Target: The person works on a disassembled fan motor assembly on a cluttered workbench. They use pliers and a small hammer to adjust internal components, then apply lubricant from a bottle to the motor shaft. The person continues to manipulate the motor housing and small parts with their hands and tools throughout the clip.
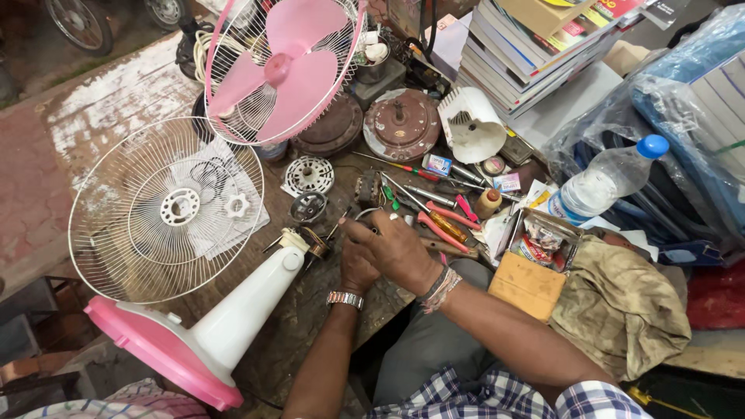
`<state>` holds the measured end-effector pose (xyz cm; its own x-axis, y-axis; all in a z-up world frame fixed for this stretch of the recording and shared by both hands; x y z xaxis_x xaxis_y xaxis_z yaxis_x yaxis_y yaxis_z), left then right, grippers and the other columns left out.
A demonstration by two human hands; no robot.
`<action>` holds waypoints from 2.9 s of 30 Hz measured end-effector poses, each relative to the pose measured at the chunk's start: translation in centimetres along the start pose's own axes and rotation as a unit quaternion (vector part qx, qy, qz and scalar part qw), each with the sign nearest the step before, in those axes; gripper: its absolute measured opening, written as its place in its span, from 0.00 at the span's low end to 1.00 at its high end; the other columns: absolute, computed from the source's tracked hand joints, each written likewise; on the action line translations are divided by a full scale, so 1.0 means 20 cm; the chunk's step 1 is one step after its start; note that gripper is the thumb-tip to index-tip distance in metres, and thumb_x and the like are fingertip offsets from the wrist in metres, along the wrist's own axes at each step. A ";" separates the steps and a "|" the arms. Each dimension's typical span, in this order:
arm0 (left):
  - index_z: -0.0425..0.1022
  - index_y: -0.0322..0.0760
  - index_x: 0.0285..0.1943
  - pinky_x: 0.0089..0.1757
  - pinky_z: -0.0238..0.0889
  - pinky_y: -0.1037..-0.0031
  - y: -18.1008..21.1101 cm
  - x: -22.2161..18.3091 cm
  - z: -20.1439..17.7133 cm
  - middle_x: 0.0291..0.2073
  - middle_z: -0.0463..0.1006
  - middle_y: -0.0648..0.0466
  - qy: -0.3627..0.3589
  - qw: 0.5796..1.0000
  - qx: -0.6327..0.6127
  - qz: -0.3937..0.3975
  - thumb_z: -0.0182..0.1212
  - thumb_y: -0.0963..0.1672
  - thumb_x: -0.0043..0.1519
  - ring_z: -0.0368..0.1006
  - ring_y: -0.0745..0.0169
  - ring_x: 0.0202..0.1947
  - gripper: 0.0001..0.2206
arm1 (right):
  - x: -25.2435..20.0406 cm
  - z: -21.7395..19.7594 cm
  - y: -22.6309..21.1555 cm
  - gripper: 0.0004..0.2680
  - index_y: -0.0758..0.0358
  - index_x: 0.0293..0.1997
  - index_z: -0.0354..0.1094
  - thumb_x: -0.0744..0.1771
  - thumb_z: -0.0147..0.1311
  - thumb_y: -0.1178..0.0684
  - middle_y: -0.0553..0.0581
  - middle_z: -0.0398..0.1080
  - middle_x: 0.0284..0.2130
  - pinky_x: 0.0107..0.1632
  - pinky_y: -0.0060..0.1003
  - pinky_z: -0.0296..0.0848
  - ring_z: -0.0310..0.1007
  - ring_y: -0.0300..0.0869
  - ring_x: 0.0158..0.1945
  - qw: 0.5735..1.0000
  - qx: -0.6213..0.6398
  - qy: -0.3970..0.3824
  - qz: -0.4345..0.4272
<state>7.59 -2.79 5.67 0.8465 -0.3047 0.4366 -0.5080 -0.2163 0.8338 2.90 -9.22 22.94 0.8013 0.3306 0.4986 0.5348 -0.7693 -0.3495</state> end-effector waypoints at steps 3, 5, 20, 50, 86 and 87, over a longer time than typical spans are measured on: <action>0.73 0.33 0.52 0.49 0.67 0.59 0.06 0.01 -0.03 0.48 0.78 0.43 0.023 0.999 -0.030 0.017 0.72 0.46 0.51 0.75 0.41 0.49 0.22 | -0.01 -0.07 -0.06 0.24 0.48 0.67 0.57 0.63 0.62 0.57 0.61 0.67 0.48 0.47 0.47 0.74 0.72 0.56 0.48 0.995 0.069 0.043 -0.065; 0.74 0.36 0.47 0.48 0.67 0.59 0.09 0.03 -0.04 0.47 0.78 0.44 0.035 0.998 -0.009 0.047 0.73 0.46 0.51 0.75 0.41 0.48 0.18 | 0.00 -0.11 -0.05 0.25 0.51 0.69 0.52 0.65 0.60 0.58 0.70 0.64 0.58 0.52 0.48 0.74 0.70 0.60 0.55 0.981 0.156 0.035 -0.112; 0.71 0.33 0.52 0.52 0.63 0.52 -0.24 -0.12 0.04 0.48 0.75 0.41 0.076 0.989 0.119 0.054 0.67 0.44 0.57 0.70 0.35 0.50 0.17 | -0.09 -0.06 0.05 0.25 0.56 0.69 0.53 0.66 0.63 0.55 0.63 0.73 0.49 0.42 0.44 0.78 0.78 0.56 0.47 0.992 0.043 0.122 0.004; 0.68 0.36 0.62 0.53 0.63 0.55 -0.03 -0.05 -0.04 0.51 0.75 0.43 0.090 0.989 0.117 -0.007 0.73 0.50 0.53 0.71 0.40 0.52 0.30 | -0.62 0.19 0.99 0.23 0.45 0.68 0.41 0.69 0.52 0.62 0.63 0.73 0.44 0.40 0.57 0.82 0.80 0.56 0.40 0.584 0.623 0.377 0.357; 0.66 0.37 0.63 0.53 0.62 0.55 -0.01 -0.04 -0.05 0.49 0.73 0.43 0.082 0.990 0.115 -0.002 0.73 0.50 0.52 0.70 0.41 0.51 0.31 | -0.63 0.18 0.97 0.20 0.47 0.63 0.43 0.70 0.53 0.60 0.63 0.71 0.46 0.42 0.58 0.83 0.79 0.59 0.43 0.585 0.607 0.371 0.388; 0.66 0.37 0.63 0.53 0.62 0.55 -0.01 -0.06 -0.05 0.50 0.74 0.43 0.083 0.990 0.116 -0.001 0.73 0.50 0.52 0.70 0.41 0.51 0.31 | -0.63 0.18 0.97 0.20 0.47 0.63 0.43 0.70 0.52 0.60 0.63 0.71 0.46 0.42 0.59 0.83 0.79 0.59 0.43 0.582 0.612 0.370 0.387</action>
<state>6.96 -1.40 5.35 0.8519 -0.1516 0.5012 -0.5134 -0.4299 0.7427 4.10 -26.32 6.98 0.8363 -0.5308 -0.1373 0.2437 0.5843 -0.7741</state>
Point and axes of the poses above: each hand's wrist, its own x-axis towards the middle knuckle, its own z-axis out of the palm, y = z × x, the point moved 9 cm from there along x, towards the middle knuckle
